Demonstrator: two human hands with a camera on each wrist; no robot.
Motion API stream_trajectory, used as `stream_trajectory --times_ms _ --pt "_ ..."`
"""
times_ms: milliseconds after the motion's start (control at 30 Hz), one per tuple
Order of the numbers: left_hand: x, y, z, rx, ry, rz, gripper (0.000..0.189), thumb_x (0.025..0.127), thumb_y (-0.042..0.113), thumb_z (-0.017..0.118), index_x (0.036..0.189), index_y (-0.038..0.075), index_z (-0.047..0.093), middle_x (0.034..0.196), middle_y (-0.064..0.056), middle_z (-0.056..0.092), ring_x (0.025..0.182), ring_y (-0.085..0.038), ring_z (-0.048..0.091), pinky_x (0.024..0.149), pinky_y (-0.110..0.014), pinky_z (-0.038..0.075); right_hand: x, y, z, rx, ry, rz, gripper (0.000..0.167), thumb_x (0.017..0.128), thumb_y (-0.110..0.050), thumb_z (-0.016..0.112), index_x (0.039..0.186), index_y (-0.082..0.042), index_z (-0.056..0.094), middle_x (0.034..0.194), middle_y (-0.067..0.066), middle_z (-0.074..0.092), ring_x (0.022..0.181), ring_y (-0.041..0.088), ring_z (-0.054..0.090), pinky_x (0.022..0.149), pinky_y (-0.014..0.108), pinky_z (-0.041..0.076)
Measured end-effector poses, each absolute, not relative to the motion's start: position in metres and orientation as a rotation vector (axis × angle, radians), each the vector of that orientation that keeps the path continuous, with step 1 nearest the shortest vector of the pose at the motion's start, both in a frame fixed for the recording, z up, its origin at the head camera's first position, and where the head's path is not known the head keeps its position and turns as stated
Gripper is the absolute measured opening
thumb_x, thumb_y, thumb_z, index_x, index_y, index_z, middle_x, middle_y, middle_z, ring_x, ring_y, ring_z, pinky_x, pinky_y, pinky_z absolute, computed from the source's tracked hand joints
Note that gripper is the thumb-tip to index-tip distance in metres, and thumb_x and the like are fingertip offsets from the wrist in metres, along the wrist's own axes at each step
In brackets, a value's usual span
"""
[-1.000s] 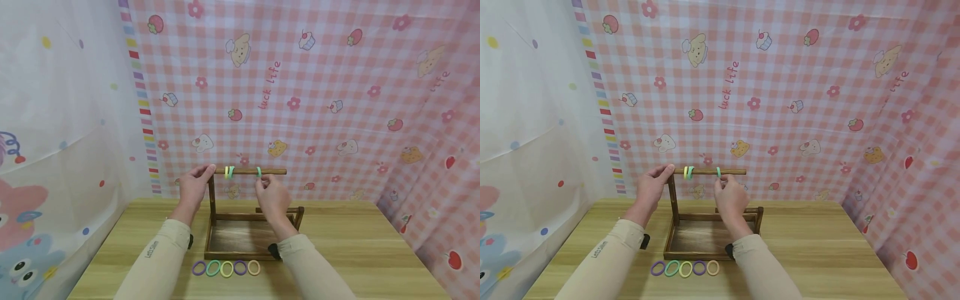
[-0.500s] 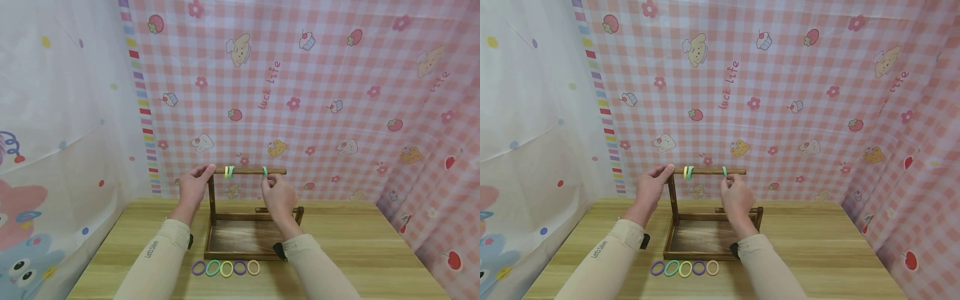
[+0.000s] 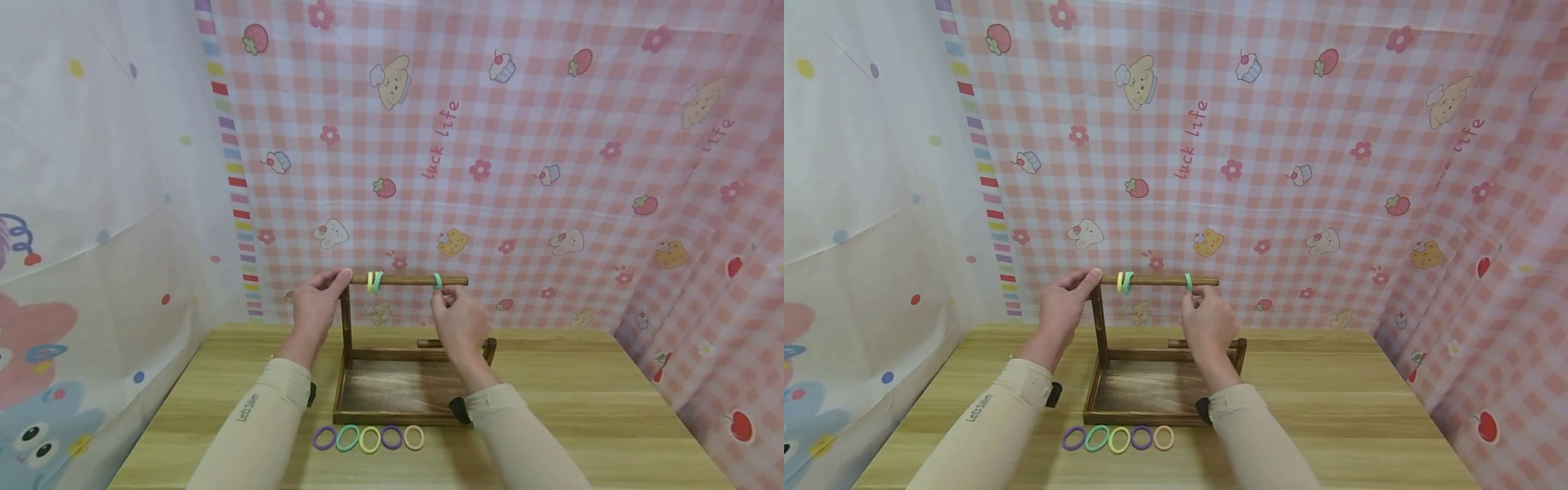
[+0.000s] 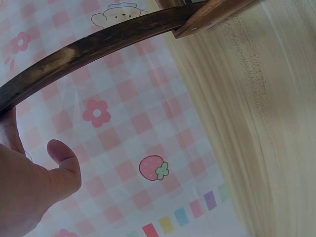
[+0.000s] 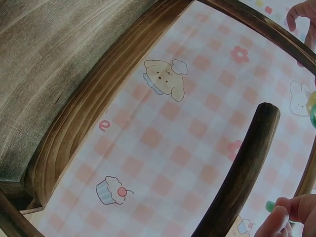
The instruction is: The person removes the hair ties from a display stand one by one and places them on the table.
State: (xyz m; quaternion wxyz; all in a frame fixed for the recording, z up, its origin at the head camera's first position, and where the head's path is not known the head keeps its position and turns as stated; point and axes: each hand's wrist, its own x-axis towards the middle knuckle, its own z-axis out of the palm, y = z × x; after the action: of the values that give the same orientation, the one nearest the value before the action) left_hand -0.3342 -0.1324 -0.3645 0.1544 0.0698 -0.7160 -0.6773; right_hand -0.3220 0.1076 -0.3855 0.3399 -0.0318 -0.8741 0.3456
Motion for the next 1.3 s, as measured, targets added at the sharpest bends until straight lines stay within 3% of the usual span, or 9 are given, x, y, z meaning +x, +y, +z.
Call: stream_trajectory --times_ms 333,633,967,1300 --pt "-0.334 -0.132 -0.364 0.203 -2.058 -1.940 0.042 0.098 0.046 0.078 0.126 0.014 0.078 0.128 -0.010 0.075 0.117 -0.024 0.069 0.104 -0.041 0.056 -0.326 0.117 -0.386 -0.110 -2.266 0.913 0.026 0.100 -0.031 0.069 0.107 -0.010 0.081 0.088 0.005 0.083 0.063 0.023 0.072 0.047 0.026 0.040" --pt "-0.334 -0.133 -0.364 0.207 -2.063 -1.952 0.040 0.098 0.045 0.078 0.126 0.016 0.077 0.129 -0.009 0.074 0.118 -0.024 0.068 0.106 -0.042 0.056 -0.327 0.125 -0.385 -0.151 -2.277 0.903 0.027 0.100 -0.034 0.068 0.107 -0.011 0.081 0.091 0.005 0.084 0.069 0.024 0.076 0.050 0.027 0.041" --pt "-0.333 -0.132 -0.364 0.204 -2.055 -1.954 0.042 0.098 0.046 0.079 0.126 0.015 0.078 0.129 -0.010 0.075 0.118 -0.024 0.069 0.106 -0.042 0.056 -0.326 0.132 -0.385 -0.202 -2.277 0.906 0.027 0.100 -0.035 0.067 0.107 -0.012 0.081 0.092 0.003 0.084 0.077 0.026 0.077 0.064 0.040 0.048" --pt "-0.335 -0.133 -0.364 0.214 -2.056 -1.963 0.041 0.098 0.045 0.078 0.126 0.015 0.078 0.130 -0.010 0.074 0.120 -0.025 0.068 0.107 -0.042 0.055 -0.327 0.138 -0.385 -0.225 -2.261 0.899 0.027 0.099 -0.035 0.067 0.104 -0.013 0.081 0.090 0.003 0.084 0.075 0.029 0.076 0.064 0.046 0.051"
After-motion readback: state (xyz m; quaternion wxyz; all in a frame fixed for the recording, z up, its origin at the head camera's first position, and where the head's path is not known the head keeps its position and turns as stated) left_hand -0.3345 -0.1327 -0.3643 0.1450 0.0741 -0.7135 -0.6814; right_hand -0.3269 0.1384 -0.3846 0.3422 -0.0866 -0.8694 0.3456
